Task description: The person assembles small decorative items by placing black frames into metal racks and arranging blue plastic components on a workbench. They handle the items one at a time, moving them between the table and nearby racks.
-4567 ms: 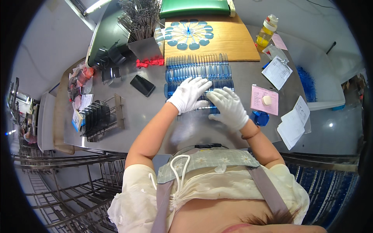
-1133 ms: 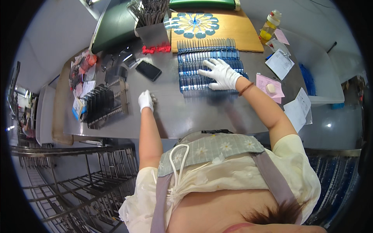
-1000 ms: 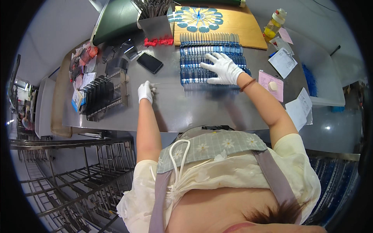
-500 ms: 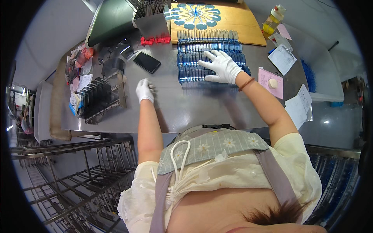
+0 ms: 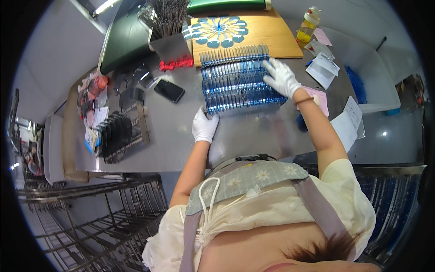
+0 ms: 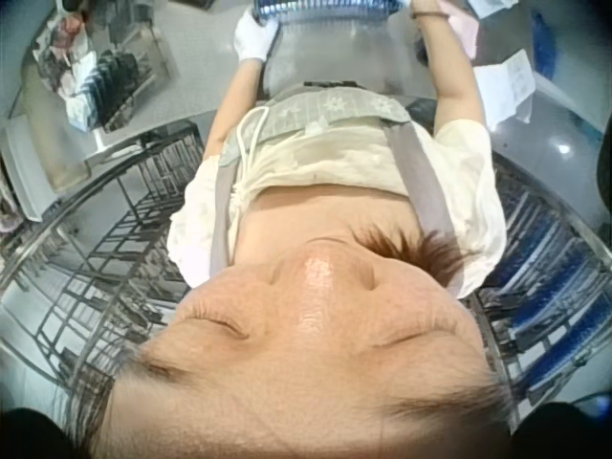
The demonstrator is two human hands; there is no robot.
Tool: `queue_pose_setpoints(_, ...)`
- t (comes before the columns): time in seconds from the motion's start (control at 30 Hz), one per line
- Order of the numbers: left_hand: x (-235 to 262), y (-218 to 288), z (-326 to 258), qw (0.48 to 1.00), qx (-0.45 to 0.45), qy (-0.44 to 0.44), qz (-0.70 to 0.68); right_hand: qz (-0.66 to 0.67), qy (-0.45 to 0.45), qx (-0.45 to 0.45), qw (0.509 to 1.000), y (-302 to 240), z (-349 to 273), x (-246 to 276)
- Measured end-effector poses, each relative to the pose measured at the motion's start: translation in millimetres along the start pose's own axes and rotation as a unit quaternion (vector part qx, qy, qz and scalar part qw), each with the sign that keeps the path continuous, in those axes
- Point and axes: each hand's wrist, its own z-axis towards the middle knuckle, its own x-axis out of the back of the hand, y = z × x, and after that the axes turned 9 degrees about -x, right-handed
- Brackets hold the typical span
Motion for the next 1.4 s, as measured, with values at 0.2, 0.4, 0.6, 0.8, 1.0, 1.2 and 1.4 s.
queue_pose_setpoints(0.2, 2, 7, 20, 0.997, -0.039, -0.006, 0.070, 0.024, 0.073, -0.030, 0.997, -34, -91, -6)
queue_pose_setpoints(0.4, 53, 38, 21, 0.966, -0.159, -0.115, 0.170, 0.688, -0.127, -0.182, 0.691, -121, -162, -49)
queue_pose_setpoints(0.6, 110, 58, -77, 0.945, -0.230, -0.218, -0.077, 0.960, -0.076, -0.191, 0.192, -126, -159, -153)
queue_pose_setpoints(0.8, 116, 10, -96, 0.735, -0.375, -0.565, 0.013, 0.941, 0.013, -0.240, 0.238, -114, -225, -162)
queue_pose_setpoints(1.0, 109, -45, -89, 0.740, -0.382, -0.550, 0.062, 0.889, 0.067, -0.324, 0.318, -141, -393, -64)
queue_pose_setpoints(1.2, 49, -21, -128, 0.722, -0.605, -0.324, 0.083, 0.781, 0.126, -0.522, 0.318, -197, -558, 4)
queue_pose_setpoints(1.4, -27, 85, -167, 0.673, -0.618, -0.309, 0.264, 0.394, 0.059, -0.835, 0.381, -201, -670, -128)
